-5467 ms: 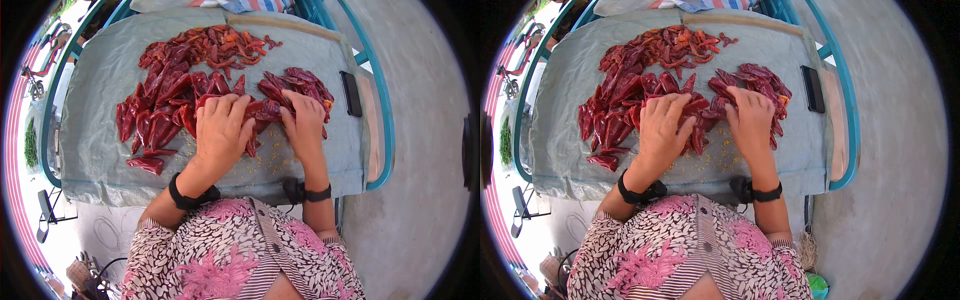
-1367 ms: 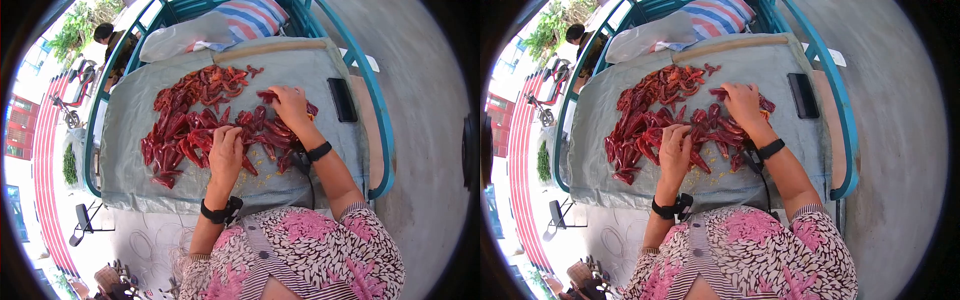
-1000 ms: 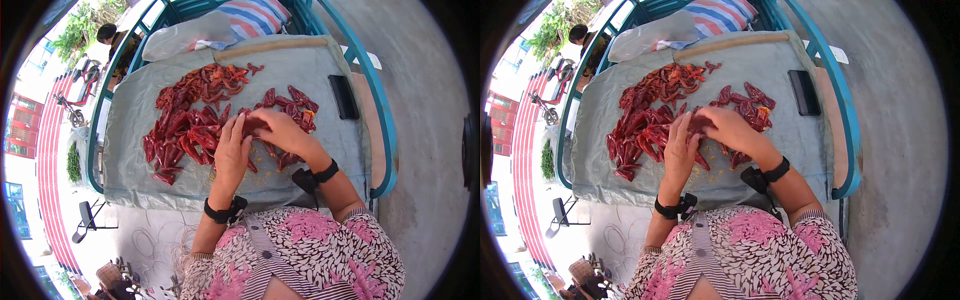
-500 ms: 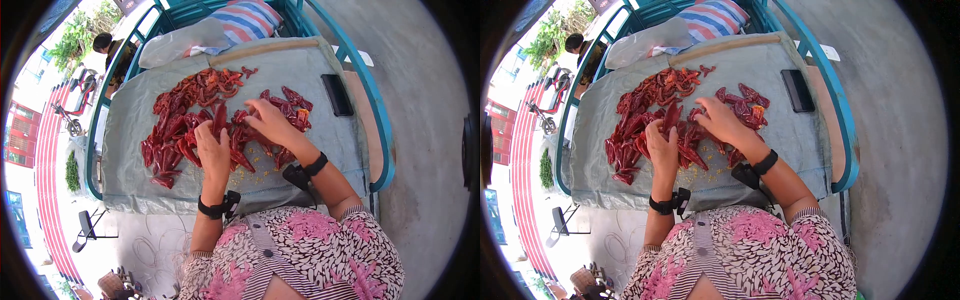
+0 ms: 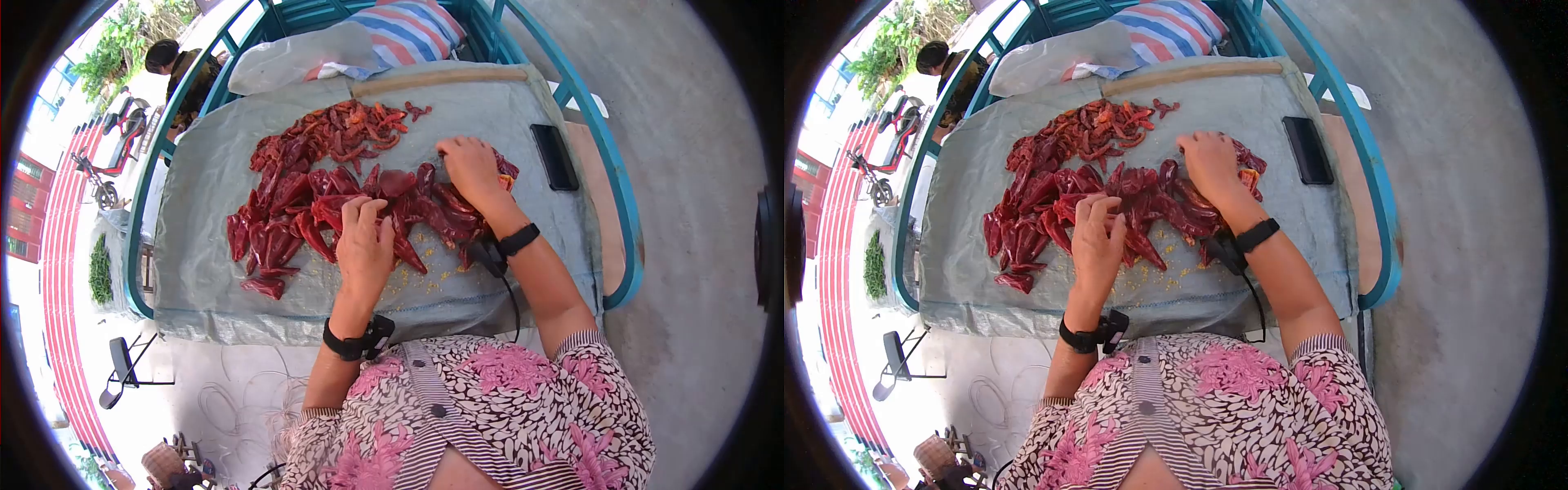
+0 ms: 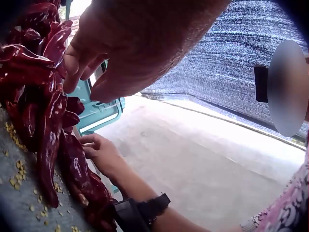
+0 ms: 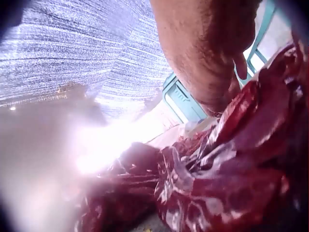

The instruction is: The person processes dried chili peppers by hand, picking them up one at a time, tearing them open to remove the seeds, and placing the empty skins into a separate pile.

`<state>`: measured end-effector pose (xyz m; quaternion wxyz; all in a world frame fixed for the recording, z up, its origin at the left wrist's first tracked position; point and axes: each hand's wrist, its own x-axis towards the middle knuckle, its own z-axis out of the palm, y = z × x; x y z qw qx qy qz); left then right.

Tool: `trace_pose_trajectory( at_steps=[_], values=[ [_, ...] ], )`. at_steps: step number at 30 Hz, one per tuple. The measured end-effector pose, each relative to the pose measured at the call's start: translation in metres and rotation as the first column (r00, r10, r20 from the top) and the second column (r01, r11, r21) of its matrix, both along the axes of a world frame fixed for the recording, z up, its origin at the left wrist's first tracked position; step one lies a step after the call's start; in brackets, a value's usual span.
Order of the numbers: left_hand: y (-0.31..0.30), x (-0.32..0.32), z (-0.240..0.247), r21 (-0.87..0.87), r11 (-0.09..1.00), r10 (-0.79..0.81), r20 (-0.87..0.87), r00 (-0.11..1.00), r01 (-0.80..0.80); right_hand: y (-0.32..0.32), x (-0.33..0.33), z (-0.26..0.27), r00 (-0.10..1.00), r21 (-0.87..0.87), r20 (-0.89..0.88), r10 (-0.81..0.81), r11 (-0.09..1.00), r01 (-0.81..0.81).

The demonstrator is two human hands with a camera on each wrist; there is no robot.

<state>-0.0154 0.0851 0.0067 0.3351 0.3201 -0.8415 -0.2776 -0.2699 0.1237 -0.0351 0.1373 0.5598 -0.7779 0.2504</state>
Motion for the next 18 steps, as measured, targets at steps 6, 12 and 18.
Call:
trace_pose_trajectory(
  at_steps=[6,12,18],
  values=[
    [0.001,-0.012,0.008,-0.002,0.995,-0.103,-0.122,0.987,0.104,0.037,0.031,0.058,0.927,-0.195,0.361,0.098,0.980,-0.028],
    [-0.002,-0.019,0.006,-0.103,0.979,-0.179,-0.025,0.984,0.176,0.058,0.069,0.051,0.473,-0.199,0.843,0.256,0.966,-0.168],
    [-0.010,-0.009,0.007,0.044,0.997,0.068,-0.042,0.997,-0.066,0.057,0.078,0.029,0.844,-0.031,0.537,-0.001,0.999,0.021]
  ],
)
